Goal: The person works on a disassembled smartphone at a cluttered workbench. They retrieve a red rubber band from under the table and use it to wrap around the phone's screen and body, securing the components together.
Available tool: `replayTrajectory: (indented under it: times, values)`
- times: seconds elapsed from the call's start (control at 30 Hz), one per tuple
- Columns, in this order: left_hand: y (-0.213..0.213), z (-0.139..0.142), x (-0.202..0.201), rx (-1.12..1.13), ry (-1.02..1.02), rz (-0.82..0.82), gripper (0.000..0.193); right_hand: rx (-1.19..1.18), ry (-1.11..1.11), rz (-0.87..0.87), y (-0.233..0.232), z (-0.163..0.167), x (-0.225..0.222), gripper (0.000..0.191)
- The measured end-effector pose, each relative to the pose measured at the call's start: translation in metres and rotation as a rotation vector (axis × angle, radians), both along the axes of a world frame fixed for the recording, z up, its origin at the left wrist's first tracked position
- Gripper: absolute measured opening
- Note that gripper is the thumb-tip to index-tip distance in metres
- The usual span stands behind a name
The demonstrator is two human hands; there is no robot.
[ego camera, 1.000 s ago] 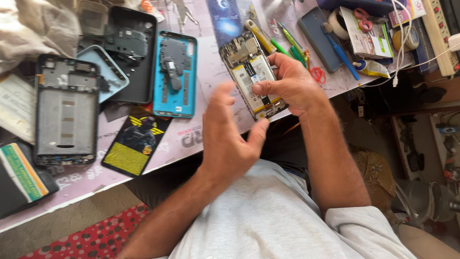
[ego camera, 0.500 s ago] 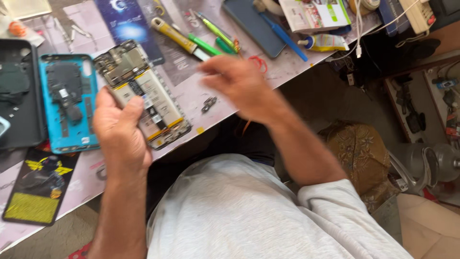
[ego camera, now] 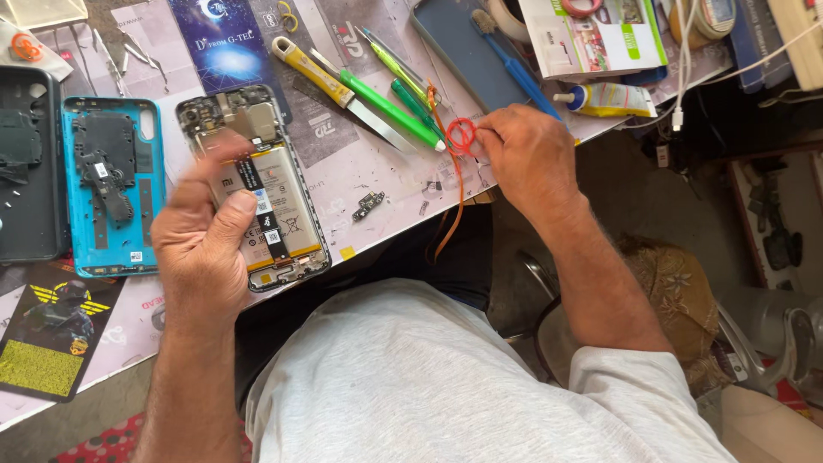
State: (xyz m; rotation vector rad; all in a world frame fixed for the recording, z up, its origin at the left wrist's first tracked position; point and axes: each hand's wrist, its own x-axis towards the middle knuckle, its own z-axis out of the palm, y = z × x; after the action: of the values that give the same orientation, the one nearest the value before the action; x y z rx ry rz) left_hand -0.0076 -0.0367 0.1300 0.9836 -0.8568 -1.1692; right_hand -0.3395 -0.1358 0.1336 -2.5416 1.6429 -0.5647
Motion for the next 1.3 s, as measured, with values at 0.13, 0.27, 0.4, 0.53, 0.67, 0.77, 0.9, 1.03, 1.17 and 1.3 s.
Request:
replayTrajectory:
  times: [0.13, 0.27, 0.4, 0.53, 0.67, 0.77, 0.9, 1.03, 1.17, 1.3]
  values:
    - [0.004, -0.012, -0.001, 0.075, -0.062, -0.046, 0.020, -0.042, 0.043, 0.033, 0.002, 0.000, -0.001, 0.009]
    - [0.001, -0.022, -0.002, 0.049, 0.010, -0.090, 0.019, 0.338, -0.469, -0.064, 0.001, 0.019, -0.004, 0.009]
    - [-0.009, -0.028, -0.014, 0.015, -0.069, -0.094, 0.015, 0.592, -1.014, 0.111, 0.006, 0.032, 0.022, 0.024]
    - [-0.013, -0.024, -0.022, 0.065, -0.103, -0.059, 0.020, 0.550, -0.936, 0.196, 0.019, 0.029, 0.065, 0.015]
    - [-0.015, -0.011, -0.021, -0.039, 0.003, -0.029, 0.043, 0.753, -0.943, 0.161, 0.014, 0.013, 0.100, 0.017]
    - [-0.019, 0.000, -0.019, -0.092, 0.059, -0.050, 0.052, 1.096, -1.198, 0.122, 0.013, -0.005, 0.116, 0.014]
    - [-0.024, 0.009, -0.018, -0.089, -0.270, 0.064, 0.044, 1.182, -1.352, 0.138, 0.012, -0.022, 0.128, 0.008]
    - [-0.027, 0.009, -0.012, 0.084, -0.678, 0.115, 0.039, 0.973, -1.159, 0.112, 0.009, -0.016, 0.133, 0.017]
    - [-0.034, 0.001, -0.015, 0.071, -0.706, 0.094, 0.051, 0.530, -0.796, 0.232, 0.021, 0.000, 0.143, 0.017]
    - [-0.043, -0.010, -0.011, 0.132, -0.416, 0.132, 0.049, 0.552, -0.839, 0.324, 0.032, 0.012, 0.156, 0.020]
